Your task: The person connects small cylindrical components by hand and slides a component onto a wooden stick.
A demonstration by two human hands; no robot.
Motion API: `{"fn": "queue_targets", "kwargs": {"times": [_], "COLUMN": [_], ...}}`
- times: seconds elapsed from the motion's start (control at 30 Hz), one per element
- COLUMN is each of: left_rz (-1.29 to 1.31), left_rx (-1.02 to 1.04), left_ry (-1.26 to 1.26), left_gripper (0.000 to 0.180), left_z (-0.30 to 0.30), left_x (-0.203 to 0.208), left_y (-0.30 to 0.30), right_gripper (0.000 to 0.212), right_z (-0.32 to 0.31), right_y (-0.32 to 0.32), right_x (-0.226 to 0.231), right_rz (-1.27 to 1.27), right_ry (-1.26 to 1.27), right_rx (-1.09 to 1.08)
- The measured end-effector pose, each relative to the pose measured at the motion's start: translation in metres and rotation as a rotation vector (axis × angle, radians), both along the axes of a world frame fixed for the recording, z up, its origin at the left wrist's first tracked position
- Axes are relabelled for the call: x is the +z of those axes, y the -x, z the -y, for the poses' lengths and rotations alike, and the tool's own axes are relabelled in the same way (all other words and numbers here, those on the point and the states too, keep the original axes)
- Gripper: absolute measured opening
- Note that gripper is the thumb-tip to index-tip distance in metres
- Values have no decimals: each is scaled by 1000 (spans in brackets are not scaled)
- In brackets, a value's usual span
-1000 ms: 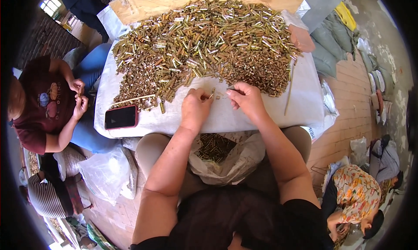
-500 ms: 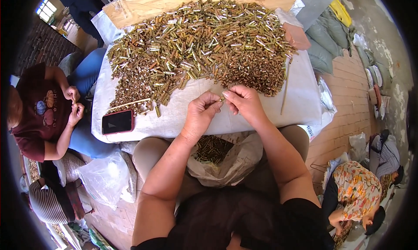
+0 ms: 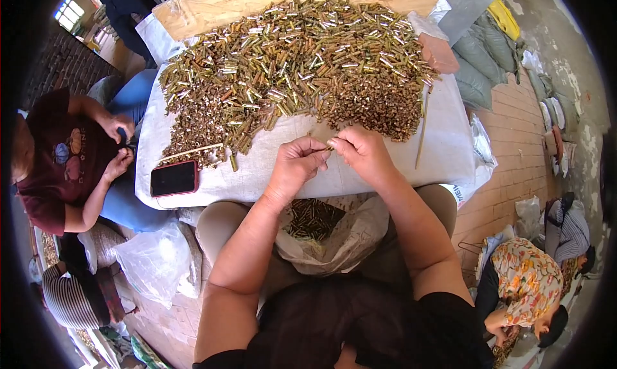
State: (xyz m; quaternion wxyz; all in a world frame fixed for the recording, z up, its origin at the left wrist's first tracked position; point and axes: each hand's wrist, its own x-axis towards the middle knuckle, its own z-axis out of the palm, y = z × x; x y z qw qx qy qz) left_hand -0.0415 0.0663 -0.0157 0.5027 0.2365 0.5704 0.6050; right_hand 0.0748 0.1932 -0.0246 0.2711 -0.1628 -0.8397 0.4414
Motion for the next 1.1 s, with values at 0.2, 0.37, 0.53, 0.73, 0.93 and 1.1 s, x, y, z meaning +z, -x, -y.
{"fn": "queue_targets", "kwargs": {"times": [0.2, 0.37, 0.53, 0.73, 0.93, 1.1], "left_rz": [27, 5, -277, -936, -1240, -1174], "left_rx": [9, 49, 34, -266, 31, 127], "left_ry": [-2, -2, 79, 189, 412, 268], "left_gripper": [6, 7, 11, 20, 22, 18], "left_z": [1, 2, 3, 20, 9, 6], "left_x": [1, 0, -9, 1, -35, -36], "left_y": [2, 0, -3, 1, 14, 15], "right_gripper": [20, 24, 25, 17, 15, 14], "right_z": [6, 18, 17, 3, 16, 11], "right_y": [-1, -1, 0, 7, 22, 16], "right_x": [5, -6, -9, -24, -24, -26], "right_rz": [69, 76, 91, 114, 337, 254], "right_ry": [319, 158, 6, -330, -532, -323], "right_rx": [8, -48, -45, -132, -37, -93]}}
